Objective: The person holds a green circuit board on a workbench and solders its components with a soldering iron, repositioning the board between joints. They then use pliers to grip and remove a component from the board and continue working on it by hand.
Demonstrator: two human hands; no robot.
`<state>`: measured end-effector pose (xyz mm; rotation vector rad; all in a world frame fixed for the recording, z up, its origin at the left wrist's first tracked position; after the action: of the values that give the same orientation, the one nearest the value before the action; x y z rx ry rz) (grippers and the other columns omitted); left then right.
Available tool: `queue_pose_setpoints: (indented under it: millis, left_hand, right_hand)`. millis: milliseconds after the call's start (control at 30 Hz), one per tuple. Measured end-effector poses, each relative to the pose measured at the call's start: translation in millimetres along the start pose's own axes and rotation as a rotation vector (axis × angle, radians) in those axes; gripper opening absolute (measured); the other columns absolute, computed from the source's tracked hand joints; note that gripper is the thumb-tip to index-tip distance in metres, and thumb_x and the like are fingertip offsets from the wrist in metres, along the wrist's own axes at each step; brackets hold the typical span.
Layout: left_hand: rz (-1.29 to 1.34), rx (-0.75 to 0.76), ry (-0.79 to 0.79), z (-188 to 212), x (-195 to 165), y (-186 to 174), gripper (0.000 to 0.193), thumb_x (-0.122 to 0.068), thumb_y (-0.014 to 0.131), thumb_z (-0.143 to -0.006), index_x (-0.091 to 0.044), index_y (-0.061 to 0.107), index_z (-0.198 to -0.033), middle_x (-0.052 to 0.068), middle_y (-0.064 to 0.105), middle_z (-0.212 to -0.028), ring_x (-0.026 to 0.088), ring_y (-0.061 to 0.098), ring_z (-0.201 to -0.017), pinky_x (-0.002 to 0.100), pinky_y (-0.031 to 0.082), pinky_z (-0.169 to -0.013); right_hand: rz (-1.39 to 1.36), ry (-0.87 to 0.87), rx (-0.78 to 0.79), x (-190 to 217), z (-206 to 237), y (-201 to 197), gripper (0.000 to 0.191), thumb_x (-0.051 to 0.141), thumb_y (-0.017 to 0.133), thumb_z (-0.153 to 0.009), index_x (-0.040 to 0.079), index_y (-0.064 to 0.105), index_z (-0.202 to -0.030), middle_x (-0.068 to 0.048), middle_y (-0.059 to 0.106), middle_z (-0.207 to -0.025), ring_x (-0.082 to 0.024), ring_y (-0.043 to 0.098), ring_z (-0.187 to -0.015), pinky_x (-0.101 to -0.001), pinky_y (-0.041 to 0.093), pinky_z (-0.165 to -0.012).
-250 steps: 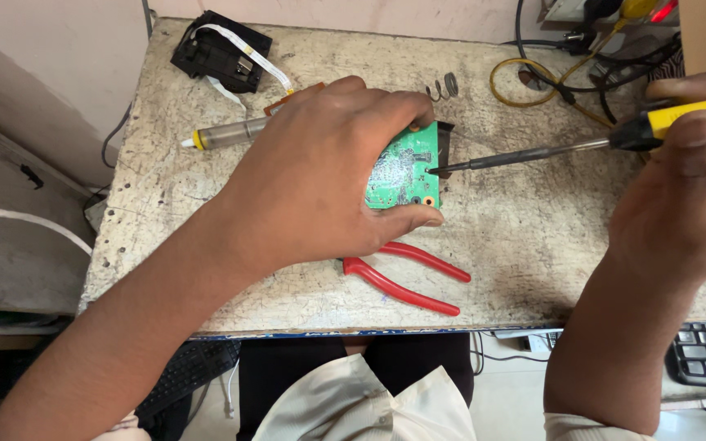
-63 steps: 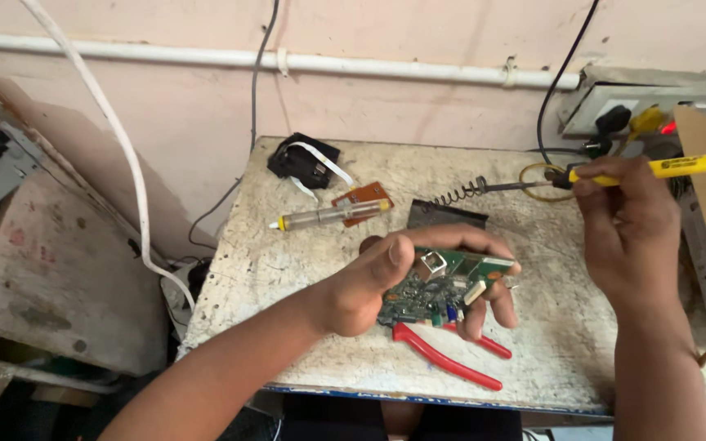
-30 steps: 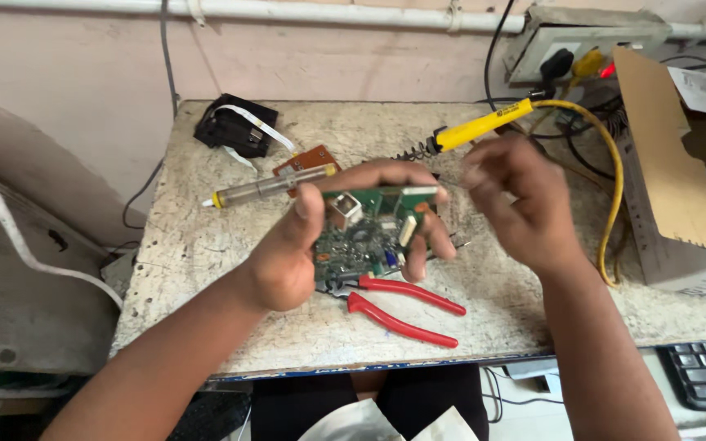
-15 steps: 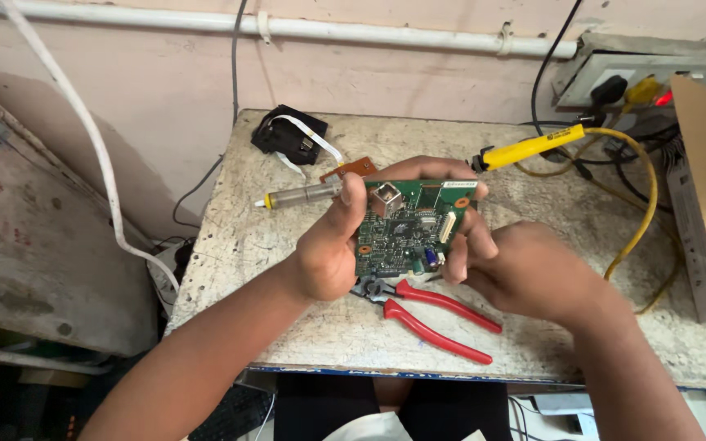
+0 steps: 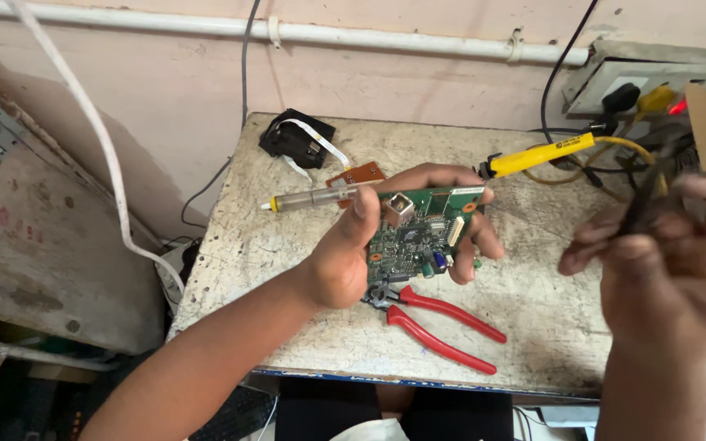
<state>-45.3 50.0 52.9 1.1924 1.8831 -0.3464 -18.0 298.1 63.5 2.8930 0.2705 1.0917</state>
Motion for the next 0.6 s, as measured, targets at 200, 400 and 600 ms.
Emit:
queue_pose_setpoints:
  millis: [200, 400, 600]
  left_hand:
    - [-0.206, -0.052, 0.039, -5.5, 12.2, 7.7, 0.092, -0.079, 0.032, -0.104, 0.001, 0.044, -0.148, 0.017, 0.068, -0.12, 0.017, 0.066, -0.1, 0.034, 0.059, -0.092]
    - [-0.23, -0.082, 0.06, -4.5, 19.1, 13.2, 0.095, -0.083, 0.037, -0.1, 0.0, 0.042, -0.148, 0.015, 0.065, -0.124, 0.016, 0.063, -0.106, 0.033, 0.055, -0.096]
    - [-0.245, -0.066, 0.045, 0.2, 14.8, 15.6, 0.102, -0.086, 0.038, -0.098, 0.002, 0.041, -0.149, 0.017, 0.063, -0.127, 0.016, 0.06, -0.109, 0.033, 0.053, -0.099]
  right_hand:
    - [1.044, -0.204, -0.03, 6.8, 39.5, 37.8, 0.024, 0.005, 0.07, -0.088, 0.002, 0.072, -0.111, -0.009, 0.063, -0.077, -0.021, 0.06, -0.064, -0.032, 0.045, -0.055]
    - [1.099, -0.299, 0.001, 22.3, 45.7, 74.2, 0.012, 0.007, 0.073, -0.102, 0.007, 0.069, -0.113, -0.009, 0.07, -0.092, -0.021, 0.067, -0.075, -0.0299, 0.051, -0.066]
    - [1.149, -0.317, -0.047, 30.3, 38.1, 90.1, 0.014, 0.004, 0.076, -0.09, 0.002, 0.075, -0.103, -0.009, 0.071, -0.081, -0.018, 0.067, -0.067, -0.0299, 0.049, -0.058]
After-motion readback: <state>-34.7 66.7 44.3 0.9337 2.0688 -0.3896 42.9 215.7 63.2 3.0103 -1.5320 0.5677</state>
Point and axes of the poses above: each hand's wrist, its own z-axis away from the middle knuckle, its own y-axis out of the palm, x = y × z, the point moved 5 cm from there along -z, towards the middle knuckle
